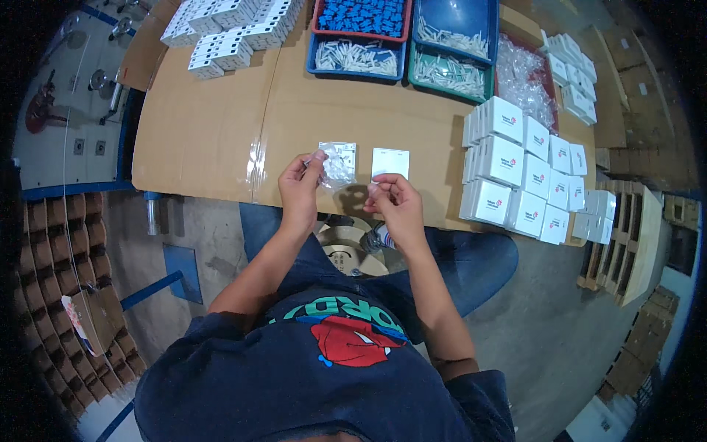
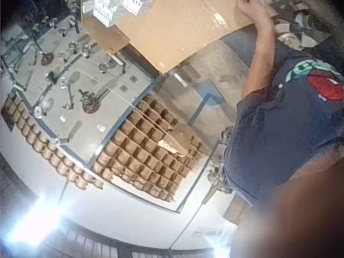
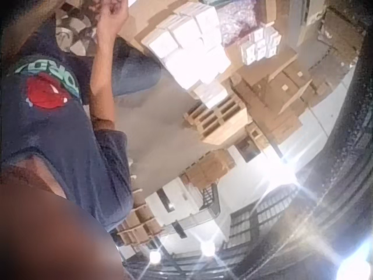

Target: The recorder is assembling and packing small electronic components into white boxes at a factory workbench.

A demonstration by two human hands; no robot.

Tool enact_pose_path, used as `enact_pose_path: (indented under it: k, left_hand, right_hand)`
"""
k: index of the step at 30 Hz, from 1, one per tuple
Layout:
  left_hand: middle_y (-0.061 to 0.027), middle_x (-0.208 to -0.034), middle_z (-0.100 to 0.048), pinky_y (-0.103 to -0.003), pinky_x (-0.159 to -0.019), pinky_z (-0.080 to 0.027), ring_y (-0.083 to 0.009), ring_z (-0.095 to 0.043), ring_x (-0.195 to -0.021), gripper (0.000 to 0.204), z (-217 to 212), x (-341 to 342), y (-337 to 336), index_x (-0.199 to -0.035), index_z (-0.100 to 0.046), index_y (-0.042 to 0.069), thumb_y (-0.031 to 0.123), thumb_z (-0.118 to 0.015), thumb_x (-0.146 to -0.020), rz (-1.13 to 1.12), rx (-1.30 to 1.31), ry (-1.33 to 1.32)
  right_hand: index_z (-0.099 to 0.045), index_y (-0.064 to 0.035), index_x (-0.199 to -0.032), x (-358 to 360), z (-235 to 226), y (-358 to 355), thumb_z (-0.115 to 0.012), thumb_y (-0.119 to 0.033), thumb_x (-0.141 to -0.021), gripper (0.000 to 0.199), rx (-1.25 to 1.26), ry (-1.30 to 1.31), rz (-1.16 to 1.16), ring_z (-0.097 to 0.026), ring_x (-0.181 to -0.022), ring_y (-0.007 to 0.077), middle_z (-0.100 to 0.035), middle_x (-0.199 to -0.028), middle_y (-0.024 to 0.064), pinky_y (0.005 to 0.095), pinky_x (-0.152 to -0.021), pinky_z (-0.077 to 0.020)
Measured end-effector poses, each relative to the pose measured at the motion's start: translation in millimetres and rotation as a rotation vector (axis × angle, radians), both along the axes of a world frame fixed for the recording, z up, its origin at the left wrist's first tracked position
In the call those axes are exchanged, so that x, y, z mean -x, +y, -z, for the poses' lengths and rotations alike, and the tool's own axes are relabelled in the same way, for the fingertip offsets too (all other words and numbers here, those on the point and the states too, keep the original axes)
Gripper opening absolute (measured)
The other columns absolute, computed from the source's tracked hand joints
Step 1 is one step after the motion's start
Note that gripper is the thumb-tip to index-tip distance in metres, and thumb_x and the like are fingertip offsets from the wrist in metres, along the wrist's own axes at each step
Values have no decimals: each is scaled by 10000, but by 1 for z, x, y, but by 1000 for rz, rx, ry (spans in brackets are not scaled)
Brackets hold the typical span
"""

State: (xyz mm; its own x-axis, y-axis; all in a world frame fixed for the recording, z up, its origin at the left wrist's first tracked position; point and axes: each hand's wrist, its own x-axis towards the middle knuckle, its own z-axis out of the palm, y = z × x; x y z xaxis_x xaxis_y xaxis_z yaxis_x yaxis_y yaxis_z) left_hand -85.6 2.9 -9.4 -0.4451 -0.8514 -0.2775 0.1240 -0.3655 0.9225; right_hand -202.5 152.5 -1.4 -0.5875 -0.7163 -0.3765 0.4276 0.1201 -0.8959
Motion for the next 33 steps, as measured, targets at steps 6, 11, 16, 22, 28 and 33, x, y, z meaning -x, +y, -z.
enact_pose_path:
  k: [6,11,16,22,28,33]
  left_hand:
    - [3,-899,-704,-234,-731,-471,-59,-576,-783,215,0,5,19,-1033,-743,5,216,-725,-997,120,-12,20]
    - [2,-923,-712,-237,-739,-476,-62,-578,-817,242,1,2,15,-1082,-768,18,240,-715,-1001,148,-23,-66]
    - [-8,-921,-712,-239,-754,-480,-64,-578,-822,300,-1,1,19,-1175,-765,21,265,-695,-1016,195,-217,26]
    - [-6,-905,-704,-237,-752,-477,-65,-578,-817,310,1,2,12,-1147,-769,1,273,-702,-1014,187,-226,28]
    - [-7,-894,-715,-239,-731,-480,-67,-579,-794,298,7,0,5,-1107,-776,-3,271,-713,-1008,243,-149,-49]
    - [-15,-911,-719,-233,-714,-481,-69,-589,-783,290,8,-3,8,-1108,-755,-8,262,-717,-1007,417,-54,-86]
  right_hand:
    - [-645,38,-1207,-9,-10,-13,-657,-142,-1026,255,-47,-132,-144,-745,-870,183,-741,-1006,121,285,-774,-603]
    - [-676,36,-1138,-12,-2,-13,-660,-147,-1024,216,-22,-170,-213,-760,-842,202,-761,-990,129,285,-755,-600]
    - [-678,27,-1127,-16,6,-11,-674,-104,-1005,179,-28,-175,-154,-746,-825,178,-754,-943,125,282,-725,-607]
    - [-663,3,-1199,-17,15,-4,-667,-132,-1015,228,-40,-224,-256,-733,-868,164,-750,-1031,93,278,-768,-589]
    - [-655,-19,-1265,-14,17,-3,-698,-158,-1001,301,-35,188,-84,-663,-958,97,-712,-1118,54,260,-784,-551]
    - [-636,-7,-1341,-2,-5,-15,-650,-107,-1025,332,-50,180,-61,-629,-901,89,-686,-1074,43,243,-784,-539]
